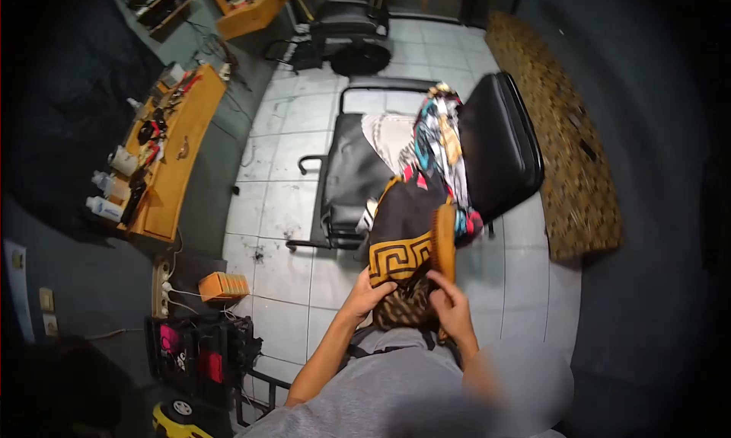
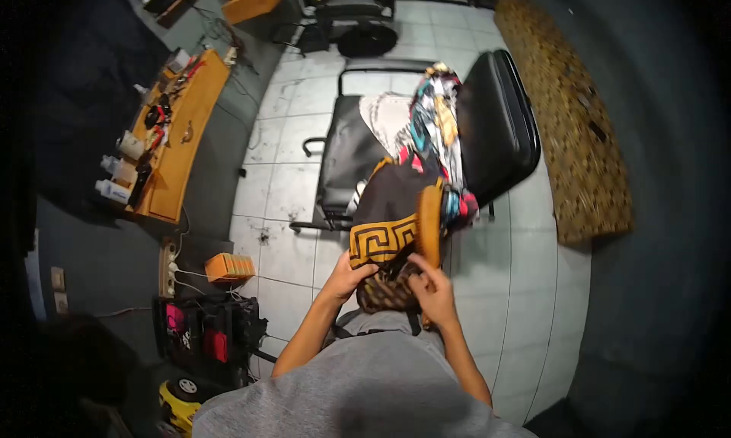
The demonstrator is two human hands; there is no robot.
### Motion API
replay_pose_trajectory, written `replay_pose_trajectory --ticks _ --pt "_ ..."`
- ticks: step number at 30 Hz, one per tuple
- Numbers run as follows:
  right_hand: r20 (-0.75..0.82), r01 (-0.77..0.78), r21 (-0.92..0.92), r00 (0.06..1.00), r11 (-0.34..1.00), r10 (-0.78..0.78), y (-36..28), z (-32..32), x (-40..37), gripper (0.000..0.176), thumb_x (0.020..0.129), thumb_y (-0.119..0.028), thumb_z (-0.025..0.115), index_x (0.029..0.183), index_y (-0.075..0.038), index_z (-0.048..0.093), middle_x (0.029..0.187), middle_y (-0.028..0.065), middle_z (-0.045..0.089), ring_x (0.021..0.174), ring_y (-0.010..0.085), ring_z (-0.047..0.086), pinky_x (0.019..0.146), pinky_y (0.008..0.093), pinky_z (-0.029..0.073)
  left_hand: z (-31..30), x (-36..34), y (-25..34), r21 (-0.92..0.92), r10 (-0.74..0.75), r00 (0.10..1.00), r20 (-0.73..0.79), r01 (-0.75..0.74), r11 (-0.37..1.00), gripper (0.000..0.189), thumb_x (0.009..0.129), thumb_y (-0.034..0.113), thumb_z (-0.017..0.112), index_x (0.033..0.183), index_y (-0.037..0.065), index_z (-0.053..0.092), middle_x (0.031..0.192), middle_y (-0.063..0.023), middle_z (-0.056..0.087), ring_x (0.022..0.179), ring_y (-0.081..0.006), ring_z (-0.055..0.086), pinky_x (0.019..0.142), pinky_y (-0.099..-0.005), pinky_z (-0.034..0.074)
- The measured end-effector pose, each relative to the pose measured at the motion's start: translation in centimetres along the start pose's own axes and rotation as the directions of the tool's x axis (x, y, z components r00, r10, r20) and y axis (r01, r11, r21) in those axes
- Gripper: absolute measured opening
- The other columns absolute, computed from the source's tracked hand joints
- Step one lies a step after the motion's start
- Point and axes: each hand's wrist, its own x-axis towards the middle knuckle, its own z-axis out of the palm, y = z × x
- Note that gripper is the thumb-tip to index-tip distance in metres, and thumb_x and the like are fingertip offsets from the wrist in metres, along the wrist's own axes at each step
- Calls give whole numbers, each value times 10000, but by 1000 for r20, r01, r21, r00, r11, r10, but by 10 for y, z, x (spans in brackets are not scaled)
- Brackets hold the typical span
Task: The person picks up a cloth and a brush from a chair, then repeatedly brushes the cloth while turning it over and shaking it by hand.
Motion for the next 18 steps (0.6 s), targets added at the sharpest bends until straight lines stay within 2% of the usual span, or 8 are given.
replay_pose_trajectory --ticks 3,5,7,9,11,13,15,18 --pt "-223 -46 34 974 998 52 22 0 -52 483 833 -134 595 1274 -23 431 668 -61 352 542 31 347 501 159 317 -3 -29 -32 122 70 979 191 -95 988 431 734 -61 517 1157 17 491 1084 -40 563 958 -128 542 829 -265 424" --pt "-261 -138 192 947 972 186 11 -8 -88 516 839 -208 598 1285 -23 416 673 -56 356 532 34 343 488 166 329 0 -55 -55 558 312 871 379 -484 674 347 695 -49 458 1017 -19 585 859 -99 616 761 -225 578 723 -294 441" --pt "-282 -200 353 909 914 307 9 -13 -116 558 845 -282 601 1296 -24 401 679 -51 360 523 36 340 475 173 341 28 -87 -32 389 160 840 519 -399 830 329 683 -54 442 945 8 630 805 -152 617 829 -249 553 779 -310 397" --pt "-128 -312 390 914 867 386 20 -20 -136 632 833 -393 587 1291 -4 392 705 -27 463 538 37 415 460 189 379 32 -101 -46 448 134 718 683 -557 699 319 669 -52 457 939 -5 621 801 -141 616 767 -269 583 754 -325 432" --pt "-163 -174 392 953 904 254 14 -1 -139 482 834 -332 605 1146 24 518 733 15 568 584 48 507 474 191 413 48 -117 -50 425 195 648 736 -667 612 314 665 -50 460 922 11 630 794 -132 607 785 -272 570 793 -347 406" --pt "36 -515 276 849 812 527 0 4 -149 288 835 -241 607 936 28 595 757 46 616 630 68 565 515 197 446 55 -130 -43 404 249 566 786 -774 487 310 661 -49 464 905 27 639 788 -124 599 803 -276 556 832 -370 379" --pt "0 -465 390 863 795 504 23 8 -161 143 814 -119 583 816 23 606 751 27 611 612 70 559 533 201 452 55 -140 -33 497 0 596 803 -669 553 271 694 -9 492 894 72 657 845 -138 581 842 -304 526 847 -393 332" --pt "-164 -174 457 947 872 275 31 0 -185 116 771 25 511 836 57 602 805 26 605 694 89 566 608 211 454 42 -146 -50 451 11 609 793 -600 661 272 714 -1 489 942 48 630 914 -127 555 827 -264 532 809 -354 374"
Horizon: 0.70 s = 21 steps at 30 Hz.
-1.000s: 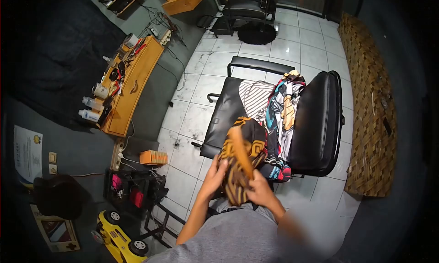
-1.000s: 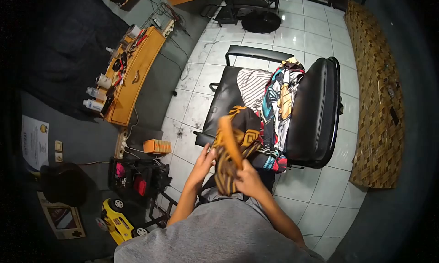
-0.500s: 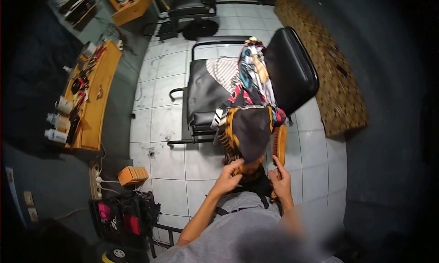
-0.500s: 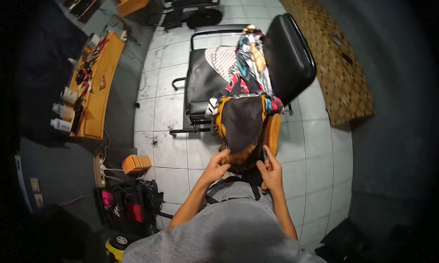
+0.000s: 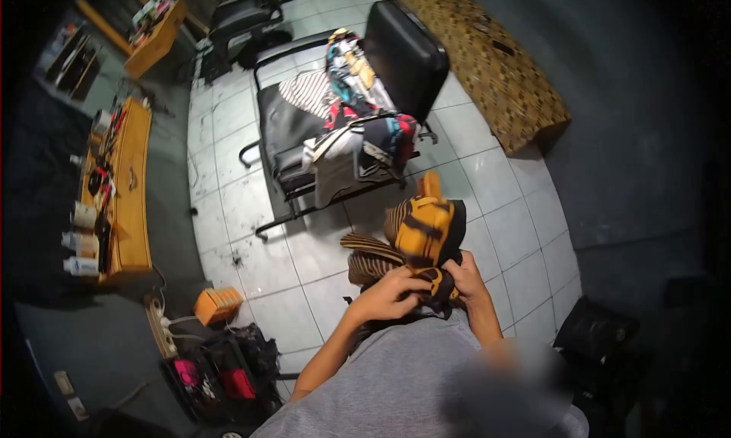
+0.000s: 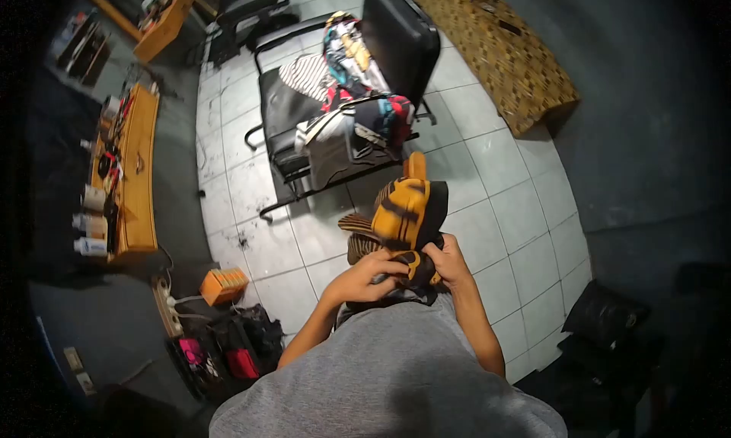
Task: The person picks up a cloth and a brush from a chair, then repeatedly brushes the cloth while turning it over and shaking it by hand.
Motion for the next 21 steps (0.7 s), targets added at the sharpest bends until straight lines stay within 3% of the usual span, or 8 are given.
replay_pose_trajectory --ticks 2,3,5,9,11,13,15,21 --pt "-65 213 -5 975 977 -213 -11 -4 -21 121 762 49 507 835 64 602 859 34 596 768 105 558 681 223 440 5 6 -17 -58 76 993 -95 -82 995 363 747 17 491 1107 29 531 955 -103 532 831 -209 529 780 -306 411" --pt "-105 387 -42 915 921 -389 -16 -11 -35 129 754 74 502 835 70 603 912 42 586 841 122 549 754 234 426 17 4 -21 -313 -226 961 -160 168 935 427 786 50 527 1203 24 440 1051 -112 519 945 -218 521 850 -302 397" --pt "-135 393 -59 908 918 -397 -10 -43 -63 146 729 110 509 834 74 605 987 57 563 934 140 514 846 251 374 29 31 10 -174 -159 952 -262 115 978 485 813 76 556 1259 13 376 1180 -135 477 1096 -225 467 927 -309 362" --pt "-298 497 -180 795 849 -529 18 -97 -123 134 717 118 512 800 53 594 908 38 561 903 113 513 819 229 373 87 80 62 -93 -21 999 -39 17 995 608 786 129 597 1318 26 322 1336 -180 344 1218 -275 376 991 -345 305" --pt "-281 556 -27 794 831 -540 28 -125 -157 174 734 103 511 877 32 579 887 26 563 886 99 516 801 214 387 130 98 82 402 164 953 253 -258 879 681 722 94 606 1330 32 306 1349 -191 316 1222 -321 365 997 -354 297" --pt "-446 571 -26 728 821 -521 22 -138 -193 197 748 88 507 925 25 565 897 26 565 877 96 521 792 210 396 185 108 91 374 167 923 346 -299 878 746 659 46 607 1337 35 297 1322 -202 353 1209 -353 370 996 -356 298" --pt "-599 592 -29 635 805 -488 22 -153 -223 223 761 74 504 972 19 551 907 26 568 868 94 525 783 207 404 239 114 85 10 104 921 375 -117 993 729 662 29 613 1327 31 314 1295 -211 388 1191 -355 394 994 -359 301" --pt "-817 736 155 471 658 -334 57 -207 -308 221 869 -31 467 1069 38 530 1027 83 580 948 143 555 826 269 455 360 124 73 -283 -167 929 330 266 922 688 761 -2 627 1302 14 202 1196 -161 436 1034 -195 481 884 -293 397"
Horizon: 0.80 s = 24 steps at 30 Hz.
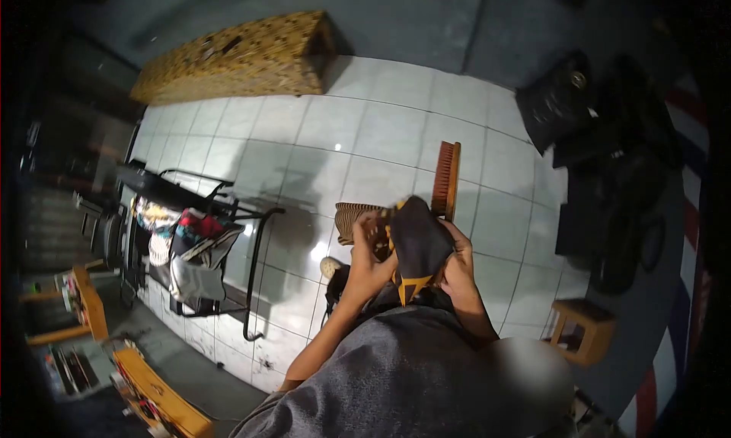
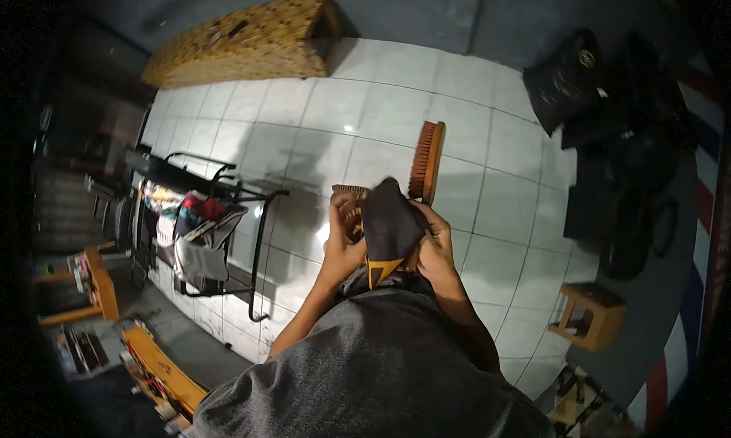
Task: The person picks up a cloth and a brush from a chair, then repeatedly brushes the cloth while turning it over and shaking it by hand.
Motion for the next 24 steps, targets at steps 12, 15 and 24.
replay_pose_trajectory --ticks 12,15,24 --pt "-262 103 -247 950 963 -169 -21 -85 36 155 897 -38 453 990 19 562 884 27 593 794 72 547 693 217 445 77 92 -5 -104 -187 859 476 266 958 560 769 38 593 1274 -2 354 1129 -66 507 1022 -126 482 891 -260 389" --pt "-362 -43 -231 931 972 -45 -54 -97 64 148 861 15 475 973 31 570 859 7 579 795 69 515 734 217 423 81 140 -28 49 -231 754 615 256 965 505 729 5 587 1208 11 424 1062 -77 535 988 -136 500 859 -274 408" --pt "-594 34 -423 744 905 -306 -129 -133 165 192 904 -20 387 1002 24 546 936 35 582 873 87 531 773 220 425 132 312 -19 354 110 843 526 -334 873 268 702 -76 541 957 -10 587 853 -129 596 768 -216 592 687 -286 465"
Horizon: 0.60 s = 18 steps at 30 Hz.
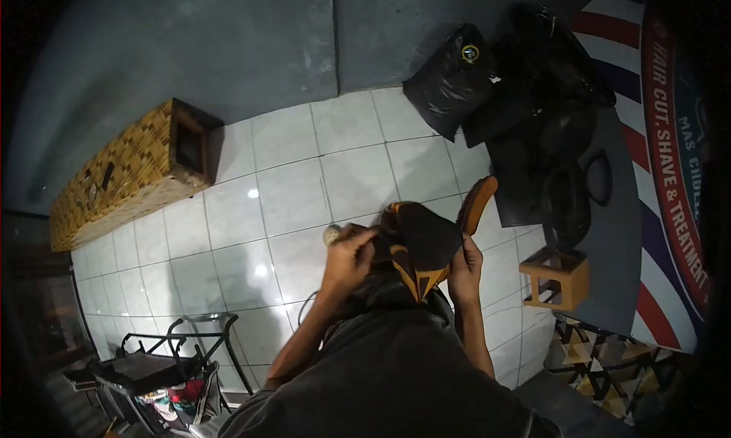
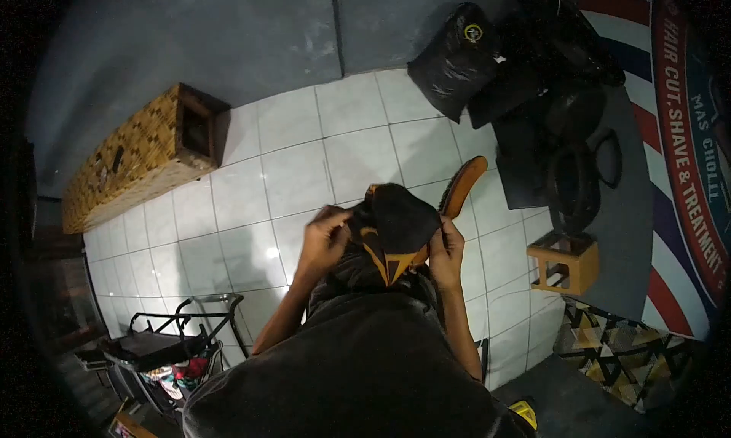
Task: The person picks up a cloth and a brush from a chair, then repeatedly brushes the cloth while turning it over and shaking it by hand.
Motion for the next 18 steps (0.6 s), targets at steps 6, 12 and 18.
replay_pose_trajectory --ticks 6,12,18 --pt "-56 38 -30 998 999 -40 -21 10 37 92 873 -44 496 907 16 557 838 3 569 751 64 501 697 209 409 -14 73 -1 125 128 989 -70 -118 985 145 701 -58 593 826 5 632 838 -105 618 757 -254 601 692 -315 472" --pt "-11 79 -47 997 996 -79 -18 -4 87 88 772 27 608 752 -27 541 771 -15 540 693 48 495 647 184 397 -19 99 6 104 59 963 -261 -32 994 139 688 -36 643 818 15 637 841 -106 626 825 -264 601 738 -316 474" --pt "156 90 -43 984 995 -82 -7 -30 157 100 685 57 593 746 6 532 943 82 532 868 150 517 793 283 414 -14 108 7 170 104 987 -122 -82 982 206 660 -48 598 855 -27 532 929 -155 568 835 -308 573 745 -328 463"
